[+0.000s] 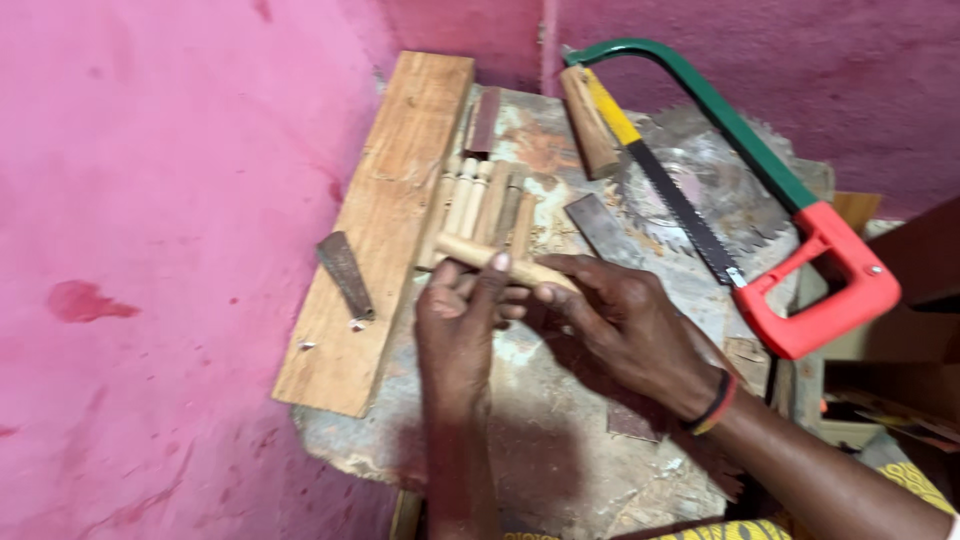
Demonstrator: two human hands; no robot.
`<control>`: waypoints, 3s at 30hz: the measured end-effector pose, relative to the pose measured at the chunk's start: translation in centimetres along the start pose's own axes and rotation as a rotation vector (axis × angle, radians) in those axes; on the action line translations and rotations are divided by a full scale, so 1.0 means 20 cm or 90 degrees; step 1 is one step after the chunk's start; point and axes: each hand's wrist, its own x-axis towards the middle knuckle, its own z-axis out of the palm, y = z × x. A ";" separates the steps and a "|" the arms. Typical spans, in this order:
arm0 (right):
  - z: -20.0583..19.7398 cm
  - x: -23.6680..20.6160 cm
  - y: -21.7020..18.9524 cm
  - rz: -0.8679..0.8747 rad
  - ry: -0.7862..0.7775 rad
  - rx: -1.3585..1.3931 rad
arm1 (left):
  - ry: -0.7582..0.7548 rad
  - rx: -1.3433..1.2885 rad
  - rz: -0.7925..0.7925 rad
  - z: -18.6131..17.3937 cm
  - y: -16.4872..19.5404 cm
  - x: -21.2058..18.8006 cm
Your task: The person uses a chisel to carve and shape a wooden dowel, repeatedly rotating it to smooth the surface. They then switch to a sanding block to further refine the dowel's finish before placing it with other finished pieces.
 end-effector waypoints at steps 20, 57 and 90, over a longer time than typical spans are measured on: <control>-0.03 0.01 0.02 -0.034 -0.006 -0.047 | 0.235 -0.062 0.067 0.00 0.07 -0.02; -0.11 0.04 0.17 0.097 0.257 0.440 | 0.113 0.817 0.222 0.04 -0.01 -0.05; -0.12 0.06 0.16 0.123 0.294 0.435 | 0.146 0.801 0.147 0.07 -0.06 -0.01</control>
